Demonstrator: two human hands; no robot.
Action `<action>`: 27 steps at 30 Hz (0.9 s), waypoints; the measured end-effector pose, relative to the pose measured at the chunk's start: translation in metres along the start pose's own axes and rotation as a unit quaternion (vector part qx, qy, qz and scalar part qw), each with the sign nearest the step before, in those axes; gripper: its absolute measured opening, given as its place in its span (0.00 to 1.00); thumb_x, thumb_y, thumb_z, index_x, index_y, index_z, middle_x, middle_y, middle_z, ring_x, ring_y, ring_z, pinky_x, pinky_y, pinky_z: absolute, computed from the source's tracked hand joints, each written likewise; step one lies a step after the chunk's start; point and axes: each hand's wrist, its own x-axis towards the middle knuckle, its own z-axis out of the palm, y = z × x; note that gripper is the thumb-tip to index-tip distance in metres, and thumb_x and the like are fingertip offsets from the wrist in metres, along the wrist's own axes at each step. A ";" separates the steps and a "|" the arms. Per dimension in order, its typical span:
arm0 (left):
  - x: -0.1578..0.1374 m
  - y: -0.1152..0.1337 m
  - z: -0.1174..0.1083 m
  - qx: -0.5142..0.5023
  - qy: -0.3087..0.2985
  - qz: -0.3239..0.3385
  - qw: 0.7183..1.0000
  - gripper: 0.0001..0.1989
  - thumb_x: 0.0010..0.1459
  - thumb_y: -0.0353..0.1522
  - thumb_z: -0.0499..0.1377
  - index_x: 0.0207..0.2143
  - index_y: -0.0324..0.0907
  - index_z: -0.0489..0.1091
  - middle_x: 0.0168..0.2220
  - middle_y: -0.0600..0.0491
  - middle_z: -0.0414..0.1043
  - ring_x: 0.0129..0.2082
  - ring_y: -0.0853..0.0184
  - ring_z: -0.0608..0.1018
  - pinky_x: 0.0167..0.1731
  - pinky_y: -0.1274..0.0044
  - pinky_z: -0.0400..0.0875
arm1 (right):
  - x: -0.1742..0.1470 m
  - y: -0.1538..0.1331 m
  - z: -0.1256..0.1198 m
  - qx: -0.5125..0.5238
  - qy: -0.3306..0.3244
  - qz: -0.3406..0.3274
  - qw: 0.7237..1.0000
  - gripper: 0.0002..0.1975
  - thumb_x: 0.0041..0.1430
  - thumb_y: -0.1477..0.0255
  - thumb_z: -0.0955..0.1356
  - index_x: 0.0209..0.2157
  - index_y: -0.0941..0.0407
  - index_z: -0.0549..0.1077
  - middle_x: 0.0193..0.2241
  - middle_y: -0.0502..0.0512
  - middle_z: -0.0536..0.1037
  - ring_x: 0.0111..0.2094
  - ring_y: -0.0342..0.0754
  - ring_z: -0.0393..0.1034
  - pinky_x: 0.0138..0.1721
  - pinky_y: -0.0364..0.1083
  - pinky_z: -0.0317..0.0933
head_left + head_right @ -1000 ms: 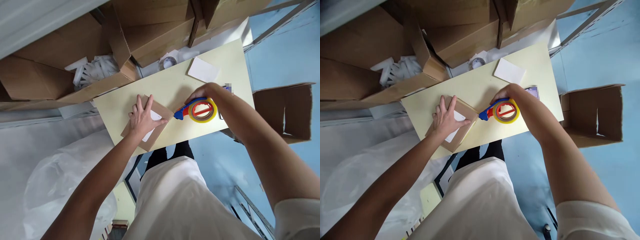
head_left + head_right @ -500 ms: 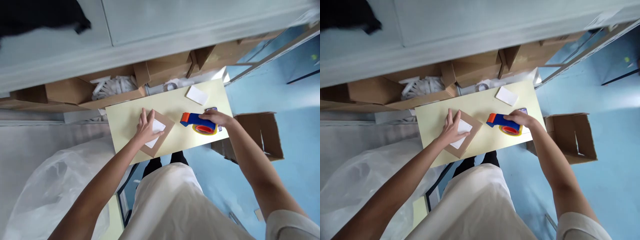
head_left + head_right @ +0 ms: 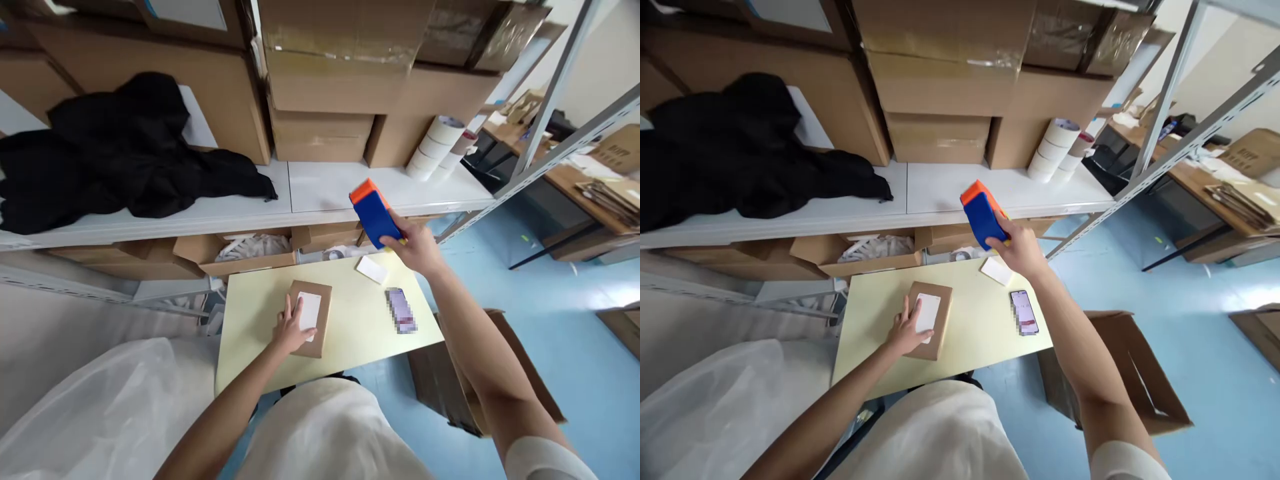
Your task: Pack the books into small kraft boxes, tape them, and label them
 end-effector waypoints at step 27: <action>-0.007 -0.013 0.002 -0.176 0.158 -0.077 0.969 0.42 0.55 0.46 0.54 0.64 0.35 0.41 0.67 0.37 0.34 0.66 0.52 0.44 0.61 0.60 0.49 | -0.166 0.019 0.137 0.273 -0.202 0.086 0.937 0.30 0.55 0.64 0.65 0.58 0.53 0.57 0.52 0.64 0.65 0.51 0.57 0.64 0.51 0.59 0.60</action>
